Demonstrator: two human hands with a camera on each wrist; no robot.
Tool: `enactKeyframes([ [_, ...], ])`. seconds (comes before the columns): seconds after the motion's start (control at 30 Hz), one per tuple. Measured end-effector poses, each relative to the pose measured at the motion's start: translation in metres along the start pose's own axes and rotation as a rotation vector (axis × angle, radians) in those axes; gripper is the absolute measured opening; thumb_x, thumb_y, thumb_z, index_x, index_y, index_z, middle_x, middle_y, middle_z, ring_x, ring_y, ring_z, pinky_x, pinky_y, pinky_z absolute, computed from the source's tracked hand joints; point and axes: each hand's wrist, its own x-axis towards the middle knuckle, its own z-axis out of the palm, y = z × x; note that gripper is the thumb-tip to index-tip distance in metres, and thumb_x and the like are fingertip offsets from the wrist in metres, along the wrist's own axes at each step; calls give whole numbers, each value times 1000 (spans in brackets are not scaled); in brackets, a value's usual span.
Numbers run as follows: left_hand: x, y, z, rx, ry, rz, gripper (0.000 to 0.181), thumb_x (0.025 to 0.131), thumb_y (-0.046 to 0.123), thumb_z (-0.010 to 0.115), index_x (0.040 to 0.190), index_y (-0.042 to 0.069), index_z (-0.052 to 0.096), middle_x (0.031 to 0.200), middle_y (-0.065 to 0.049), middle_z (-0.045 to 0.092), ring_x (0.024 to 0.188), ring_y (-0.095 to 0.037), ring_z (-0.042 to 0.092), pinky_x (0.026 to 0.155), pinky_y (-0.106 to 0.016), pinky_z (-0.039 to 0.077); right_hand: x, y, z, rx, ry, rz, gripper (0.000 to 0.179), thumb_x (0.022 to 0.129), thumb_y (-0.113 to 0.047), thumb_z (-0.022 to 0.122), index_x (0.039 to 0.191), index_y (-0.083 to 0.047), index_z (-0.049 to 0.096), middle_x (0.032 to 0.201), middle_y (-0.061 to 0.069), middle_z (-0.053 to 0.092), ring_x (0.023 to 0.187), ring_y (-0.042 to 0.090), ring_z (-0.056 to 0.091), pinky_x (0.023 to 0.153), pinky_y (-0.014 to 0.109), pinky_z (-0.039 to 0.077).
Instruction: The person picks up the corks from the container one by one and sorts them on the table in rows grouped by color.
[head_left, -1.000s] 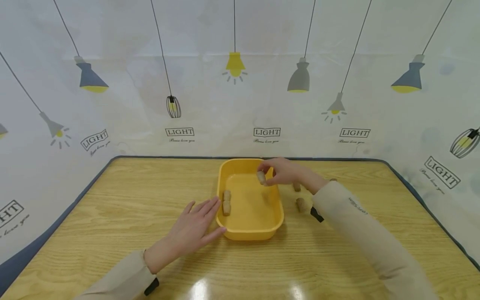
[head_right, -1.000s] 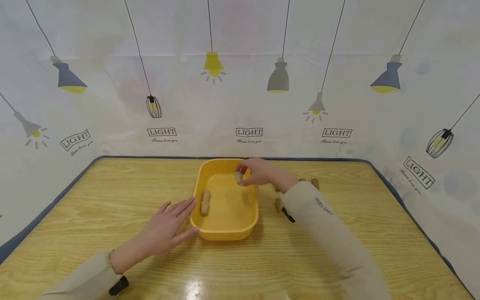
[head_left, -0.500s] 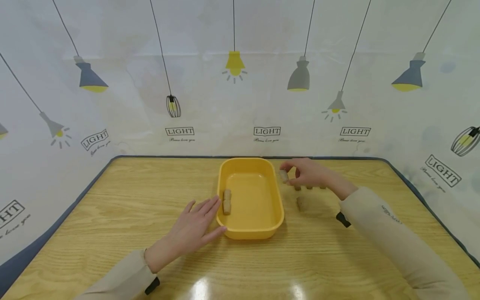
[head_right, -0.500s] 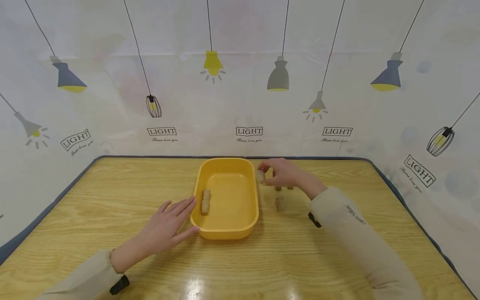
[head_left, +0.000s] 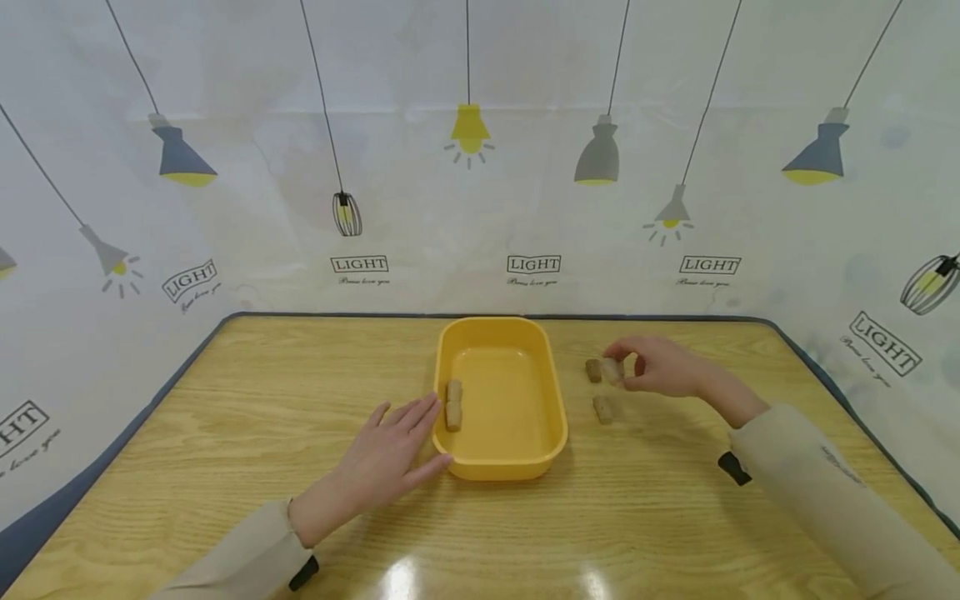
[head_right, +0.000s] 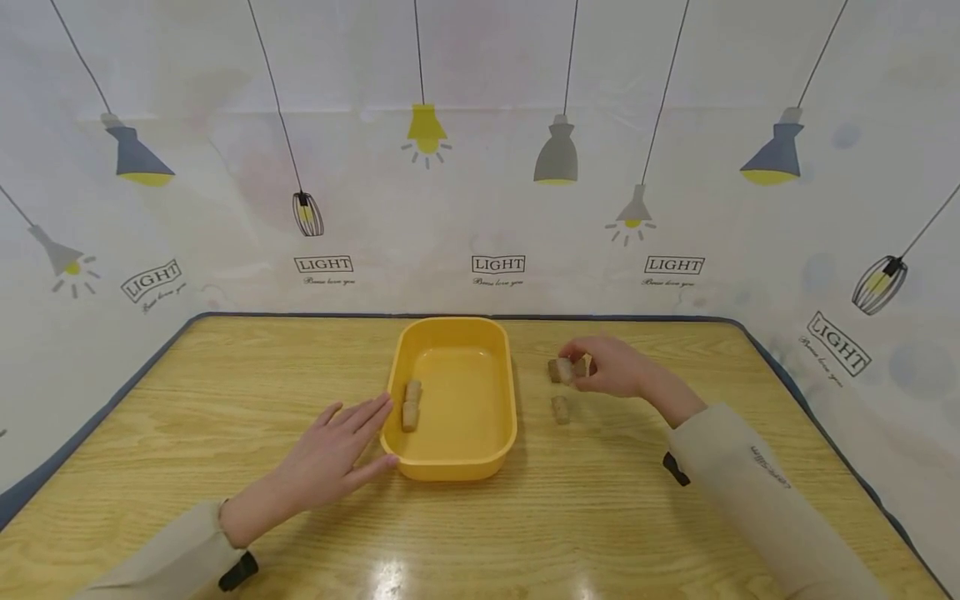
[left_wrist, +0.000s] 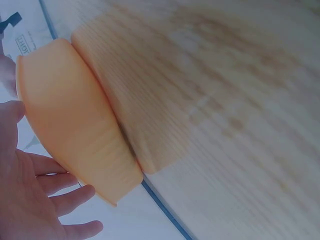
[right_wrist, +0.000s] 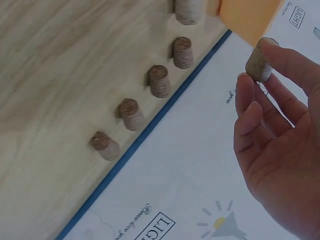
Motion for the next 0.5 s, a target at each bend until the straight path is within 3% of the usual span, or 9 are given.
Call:
enactKeyframes([
  [0.17,0,0,0,2,11,2,70,89,55,35,134,2,37,138,-10,33,120,-26,36,93,-53,25,-10,8,7,16,10,26,40,81,-10,63,118,0,51,105,9,56,74,14,51,64,32,43],
  [0.37,0,-1,2,8,22,13,70,89,56,34,134,2,37,137,-11,33,120,-26,36,93,-53,25,-20,17,19,52,26,-1,38,80,-6,63,116,5,51,106,13,56,84,27,54,67,33,45],
  [0.5,0,-1,2,9,27,14,70,88,56,34,134,2,37,137,-10,34,120,-26,37,93,-53,26,-28,23,26,76,17,31,38,82,-7,62,116,4,50,105,14,55,91,32,52,67,33,45],
])
